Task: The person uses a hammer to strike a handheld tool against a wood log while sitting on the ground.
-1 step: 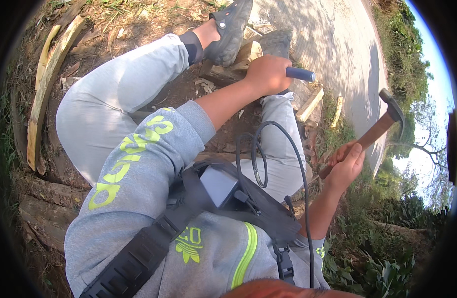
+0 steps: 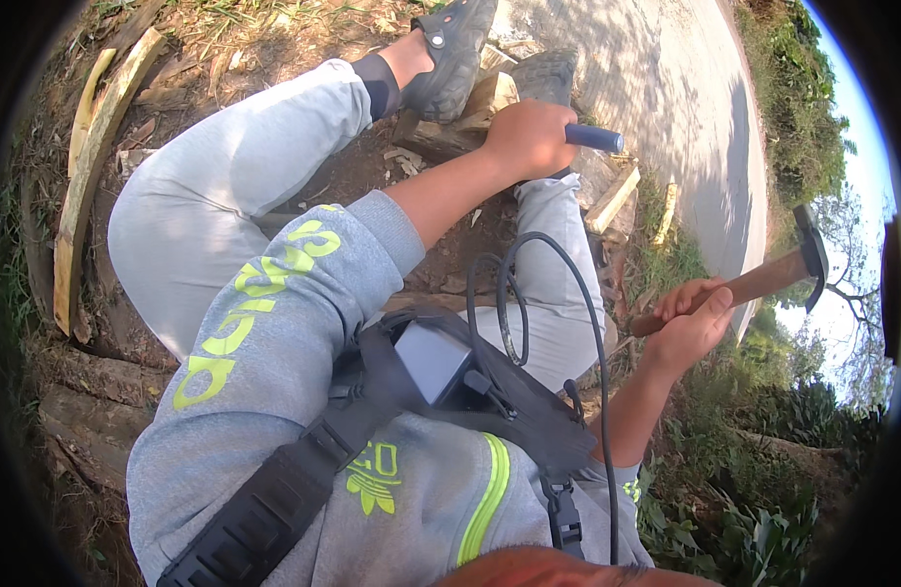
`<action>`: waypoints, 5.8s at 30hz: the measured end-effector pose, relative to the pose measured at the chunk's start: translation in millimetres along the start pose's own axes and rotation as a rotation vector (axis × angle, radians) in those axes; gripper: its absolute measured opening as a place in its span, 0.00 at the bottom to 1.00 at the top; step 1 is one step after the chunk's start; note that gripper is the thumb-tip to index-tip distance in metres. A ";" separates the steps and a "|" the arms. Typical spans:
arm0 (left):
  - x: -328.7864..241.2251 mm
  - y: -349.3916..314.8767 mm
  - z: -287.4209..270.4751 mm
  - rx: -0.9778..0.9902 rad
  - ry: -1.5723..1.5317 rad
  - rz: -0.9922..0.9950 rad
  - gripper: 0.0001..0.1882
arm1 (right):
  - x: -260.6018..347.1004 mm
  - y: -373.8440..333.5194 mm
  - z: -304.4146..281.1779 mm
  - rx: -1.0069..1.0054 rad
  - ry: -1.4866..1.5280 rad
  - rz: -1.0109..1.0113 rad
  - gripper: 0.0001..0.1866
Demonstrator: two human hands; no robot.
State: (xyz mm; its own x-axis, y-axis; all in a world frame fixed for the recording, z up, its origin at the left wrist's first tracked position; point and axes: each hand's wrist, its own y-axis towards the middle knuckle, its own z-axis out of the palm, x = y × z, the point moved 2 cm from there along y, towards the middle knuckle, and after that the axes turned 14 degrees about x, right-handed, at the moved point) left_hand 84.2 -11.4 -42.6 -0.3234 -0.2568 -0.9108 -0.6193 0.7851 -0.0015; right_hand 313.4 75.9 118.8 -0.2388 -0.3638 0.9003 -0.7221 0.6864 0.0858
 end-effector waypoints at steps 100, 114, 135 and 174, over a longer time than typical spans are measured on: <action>2.4 -5.2 7.3 -0.112 0.000 -0.009 0.18 | -56.9 -16.9 24.3 0.314 -0.506 0.029 0.17; 11.7 -8.1 -15.3 -0.116 0.066 0.210 0.18 | -82.0 3.2 25.4 0.249 0.244 0.155 0.19; -13.7 -32.2 -51.5 0.152 -0.334 0.012 0.12 | -159.8 9.9 117.5 0.623 0.081 0.232 0.18; -26.7 -32.0 -45.5 0.085 -0.150 -0.044 0.17 | -161.5 18.0 141.7 0.581 -0.255 0.159 0.17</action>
State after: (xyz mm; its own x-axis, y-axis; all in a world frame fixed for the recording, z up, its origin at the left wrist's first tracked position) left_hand 80.1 -55.4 0.6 -0.1833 -0.2098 -0.9604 -0.5655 0.8216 -0.0715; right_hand 247.1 57.8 -85.5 -0.4664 -0.4728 0.7476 -0.8816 0.3177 -0.3490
